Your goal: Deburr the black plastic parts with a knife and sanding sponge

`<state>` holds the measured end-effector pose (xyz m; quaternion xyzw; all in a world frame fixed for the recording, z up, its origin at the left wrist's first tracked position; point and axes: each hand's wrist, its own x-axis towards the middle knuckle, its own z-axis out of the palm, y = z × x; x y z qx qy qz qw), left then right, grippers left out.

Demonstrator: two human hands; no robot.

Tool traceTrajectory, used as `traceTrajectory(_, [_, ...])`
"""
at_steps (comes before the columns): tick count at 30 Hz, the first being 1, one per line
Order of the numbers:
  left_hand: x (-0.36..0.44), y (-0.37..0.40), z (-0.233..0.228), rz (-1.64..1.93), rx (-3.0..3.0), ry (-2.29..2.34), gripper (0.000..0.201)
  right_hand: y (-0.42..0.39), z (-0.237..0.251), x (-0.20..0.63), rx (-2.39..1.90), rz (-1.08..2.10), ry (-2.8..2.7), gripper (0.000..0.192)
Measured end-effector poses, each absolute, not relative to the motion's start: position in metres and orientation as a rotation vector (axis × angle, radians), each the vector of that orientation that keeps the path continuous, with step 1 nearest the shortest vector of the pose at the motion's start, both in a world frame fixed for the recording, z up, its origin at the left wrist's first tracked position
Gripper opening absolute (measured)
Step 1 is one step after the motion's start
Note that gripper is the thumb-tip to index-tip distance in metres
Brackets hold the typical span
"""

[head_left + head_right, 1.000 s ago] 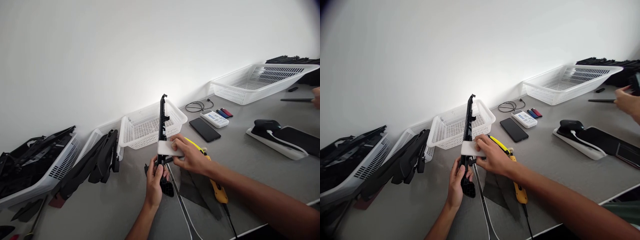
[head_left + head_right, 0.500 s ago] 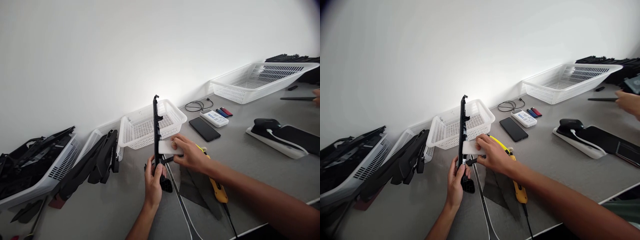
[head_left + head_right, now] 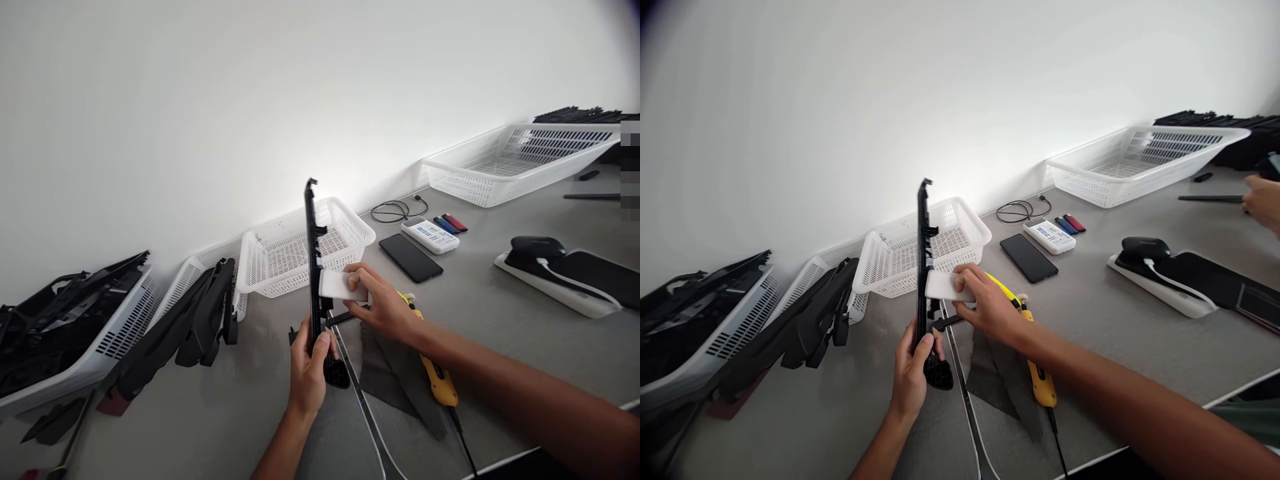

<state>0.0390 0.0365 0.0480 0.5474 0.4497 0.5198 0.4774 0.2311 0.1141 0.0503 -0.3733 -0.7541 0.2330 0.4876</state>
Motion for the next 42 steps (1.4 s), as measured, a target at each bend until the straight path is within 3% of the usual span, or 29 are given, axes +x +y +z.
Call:
traceTrajectory(4, [0.036,0.037,0.051,1.162,1.294,0.976,0.029,0.116,0.052,0.233,-0.903,0.588,-1.811,0.026])
traceTrajectory(8, [0.033,0.04,0.05,1.171,1.216,0.924,0.043,0.111,0.052,0.232,-0.71,0.616,-2.042,0.032])
traceTrajectory(11, [0.031,0.043,0.049,1.2,1.174,0.923,0.033,0.108,0.05,0.229,-0.649,0.584,-2.14,0.035])
traceTrajectory(18, [0.032,0.043,0.048,1.181,1.123,0.936,0.044,0.106,0.05,0.227,-0.743,0.518,-2.115,0.028])
traceTrajectory(24, [0.035,0.04,0.051,1.141,1.106,0.925,0.035,0.108,0.052,0.23,-0.729,0.447,-2.076,0.03])
traceTrajectory(33, [0.025,0.045,0.052,1.208,1.051,0.936,0.045,0.104,0.054,0.228,-0.728,0.405,-2.103,0.022])
traceTrajectory(36, [0.026,0.046,0.053,1.221,1.021,0.948,0.049,0.104,0.054,0.227,-0.758,0.407,-2.041,0.035])
traceTrajectory(39, [0.031,0.044,0.046,1.213,0.964,1.002,0.04,0.096,0.055,0.222,-0.7,0.378,-2.036,0.057])
traceTrajectory(42, [0.034,0.041,0.035,1.19,0.859,1.027,0.041,0.088,0.057,0.218,-0.635,0.325,-2.109,0.062])
